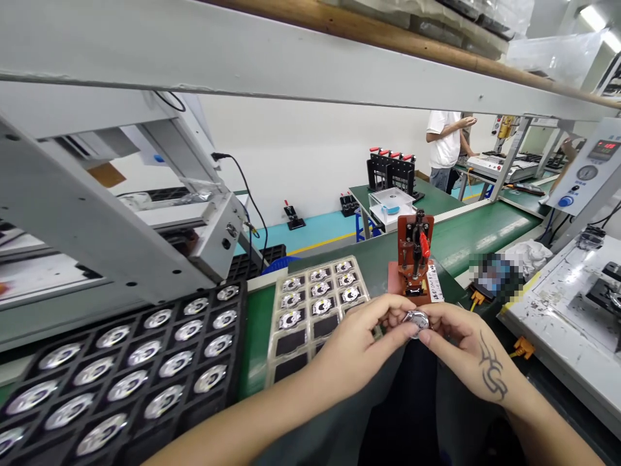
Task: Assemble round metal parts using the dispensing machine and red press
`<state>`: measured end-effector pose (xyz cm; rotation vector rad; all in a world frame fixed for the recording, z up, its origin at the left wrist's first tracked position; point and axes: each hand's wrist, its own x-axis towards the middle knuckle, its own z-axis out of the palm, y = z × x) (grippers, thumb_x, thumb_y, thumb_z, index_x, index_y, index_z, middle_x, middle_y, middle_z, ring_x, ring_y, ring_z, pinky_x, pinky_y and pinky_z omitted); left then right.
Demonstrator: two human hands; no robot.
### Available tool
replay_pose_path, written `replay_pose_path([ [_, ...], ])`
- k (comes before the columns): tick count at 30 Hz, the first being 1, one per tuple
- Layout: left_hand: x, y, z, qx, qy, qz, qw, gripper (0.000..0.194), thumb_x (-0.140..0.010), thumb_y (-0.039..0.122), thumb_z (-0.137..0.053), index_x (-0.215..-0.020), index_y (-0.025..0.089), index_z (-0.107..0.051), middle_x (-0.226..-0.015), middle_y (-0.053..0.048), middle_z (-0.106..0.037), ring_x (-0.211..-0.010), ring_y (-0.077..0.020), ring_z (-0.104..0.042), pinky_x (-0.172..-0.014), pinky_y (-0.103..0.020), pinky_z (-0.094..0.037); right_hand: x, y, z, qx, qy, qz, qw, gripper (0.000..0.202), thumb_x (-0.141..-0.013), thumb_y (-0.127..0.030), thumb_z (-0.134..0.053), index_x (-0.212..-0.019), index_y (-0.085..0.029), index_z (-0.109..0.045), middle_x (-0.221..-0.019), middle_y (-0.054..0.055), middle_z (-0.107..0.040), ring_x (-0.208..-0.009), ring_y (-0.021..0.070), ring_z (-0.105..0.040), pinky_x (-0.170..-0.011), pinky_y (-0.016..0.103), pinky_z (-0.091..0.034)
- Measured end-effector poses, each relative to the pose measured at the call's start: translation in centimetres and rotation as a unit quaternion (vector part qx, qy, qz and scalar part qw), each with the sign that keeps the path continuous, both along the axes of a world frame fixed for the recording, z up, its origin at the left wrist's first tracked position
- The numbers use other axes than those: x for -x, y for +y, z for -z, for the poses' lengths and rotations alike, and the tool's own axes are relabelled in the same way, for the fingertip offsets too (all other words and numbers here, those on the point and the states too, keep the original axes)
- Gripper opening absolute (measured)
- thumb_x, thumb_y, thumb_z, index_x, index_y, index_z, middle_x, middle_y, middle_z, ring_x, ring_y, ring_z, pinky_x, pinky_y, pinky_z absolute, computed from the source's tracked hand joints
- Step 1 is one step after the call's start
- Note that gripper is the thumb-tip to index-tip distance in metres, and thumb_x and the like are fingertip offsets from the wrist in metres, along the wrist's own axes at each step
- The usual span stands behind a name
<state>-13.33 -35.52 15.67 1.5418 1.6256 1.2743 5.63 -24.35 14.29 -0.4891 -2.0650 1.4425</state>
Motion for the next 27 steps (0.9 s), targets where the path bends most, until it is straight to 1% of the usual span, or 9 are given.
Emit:
replay_pose_path([
  [1, 0.0, 0.1, -0.4, 0.007, -0.014, 0.015, 1.000, 0.018, -0.106, 0.036, -0.066, -0.115, 0.023, -0.072, -0.087, 0.000, -0.072, -0.083, -0.0196, -0.070, -0.079, -0.033, -0.054, -0.3, 0.2, 0.0, -0.006, -0.002, 0.013, 1.000, 0.019, -0.101, -0.032, -0.073, -0.117, -0.026, -0.082, -0.100, 0.003, -0.081, -0.084, 0.0187, -0.071, -0.079, 0.031, -0.058],
  [2, -0.1, 0.2, -0.6, 0.013, -0.032, 0.027, 0.999, 0.017, -0.108, 0.035, -0.061, -0.112, 0.022, -0.072, -0.085, 0.000, -0.072, -0.081, -0.0192, -0.070, -0.079, -0.033, -0.054, -0.5, 0.3, 0.0, -0.001, 0.003, 0.028, 1.000, 0.019, -0.101, -0.033, -0.074, -0.117, -0.025, -0.082, -0.098, 0.003, -0.081, -0.082, 0.0185, -0.071, -0.077, 0.031, -0.058],
  [3, -0.2, 0.3, -0.7, 0.018, -0.058, 0.034, 0.998, 0.017, -0.108, 0.034, -0.061, -0.110, 0.022, -0.071, -0.083, 0.000, -0.072, -0.080, -0.0188, -0.071, -0.079, -0.033, -0.055, -0.6, 0.5, 0.2, 0.007, 0.013, 0.044, 0.999, 0.021, -0.100, -0.033, -0.075, -0.118, -0.025, -0.081, -0.096, 0.004, -0.080, -0.081, 0.0185, -0.071, -0.075, 0.031, -0.058],
  [6, -0.7, 0.6, -0.6, 0.038, -0.152, 0.046, 0.987, 0.017, -0.104, 0.037, -0.069, -0.104, 0.020, -0.066, -0.082, 0.000, -0.073, -0.079, -0.0180, -0.073, -0.078, -0.031, -0.058, -0.9, 0.7, 0.8, 0.028, 0.055, 0.083, 0.995, 0.024, -0.097, -0.035, -0.080, -0.118, -0.025, -0.080, -0.095, 0.003, -0.080, -0.080, 0.0174, -0.072, -0.075, 0.030, -0.060],
  [8, -1.1, 1.0, -0.5, 0.045, -0.208, 0.048, 0.976, 0.025, -0.101, 0.042, -0.075, -0.101, 0.019, -0.064, -0.081, -0.001, -0.074, -0.078, -0.0177, -0.075, -0.077, -0.031, -0.060, -0.9, 0.6, 1.0, 0.040, 0.079, 0.096, 0.991, 0.021, -0.097, -0.036, -0.081, -0.115, -0.026, -0.080, -0.094, 0.003, -0.080, -0.079, 0.0161, -0.072, -0.075, 0.027, -0.060],
  [11, -1.7, 1.4, -0.6, 0.043, -0.261, 0.050, 0.963, 0.035, -0.096, 0.048, -0.081, -0.100, 0.018, -0.064, -0.078, -0.002, -0.077, -0.074, -0.0174, -0.075, -0.074, -0.030, -0.060, -1.0, 0.5, 0.8, 0.057, 0.100, 0.100, 0.988, 0.015, -0.099, -0.037, -0.080, -0.109, -0.027, -0.081, -0.090, 0.001, -0.080, -0.075, 0.0139, -0.072, -0.070, 0.024, -0.060],
  [14, -2.0, 1.7, -1.0, 0.041, -0.285, 0.057, 0.956, 0.042, -0.093, 0.053, -0.085, -0.098, 0.018, -0.063, -0.075, -0.002, -0.078, -0.070, -0.0165, -0.074, -0.072, -0.028, -0.059, -1.1, 0.4, 0.2, 0.067, 0.113, 0.097, 0.987, 0.011, -0.100, -0.036, -0.080, -0.106, -0.028, -0.082, -0.088, 0.000, -0.081, -0.070, 0.0122, -0.070, -0.067, 0.022, -0.060],
  [17, -2.1, 1.7, -1.3, 0.044, -0.297, 0.066, 0.952, 0.046, -0.091, 0.057, -0.087, -0.097, 0.018, -0.063, -0.075, -0.003, -0.080, -0.070, -0.0159, -0.075, -0.072, -0.028, -0.059, -1.3, 0.4, -0.2, 0.072, 0.116, 0.094, 0.986, 0.009, -0.100, -0.034, -0.079, -0.106, -0.028, -0.082, -0.087, 0.000, -0.081, -0.069, 0.0116, -0.069, -0.067, 0.021, -0.060],
  [27, -2.3, 1.6, -1.3, 0.044, -0.312, 0.070, 0.947, 0.048, -0.089, 0.058, -0.089, -0.097, 0.018, -0.064, -0.075, -0.002, -0.080, -0.071, -0.0157, -0.076, -0.073, -0.027, -0.060, -1.5, 0.2, -0.4, 0.081, 0.110, 0.095, 0.986, 0.015, -0.099, -0.038, -0.080, -0.107, -0.025, -0.083, -0.081, 0.000, -0.077, -0.067, 0.0128, -0.068, -0.065, 0.023, -0.061],
])
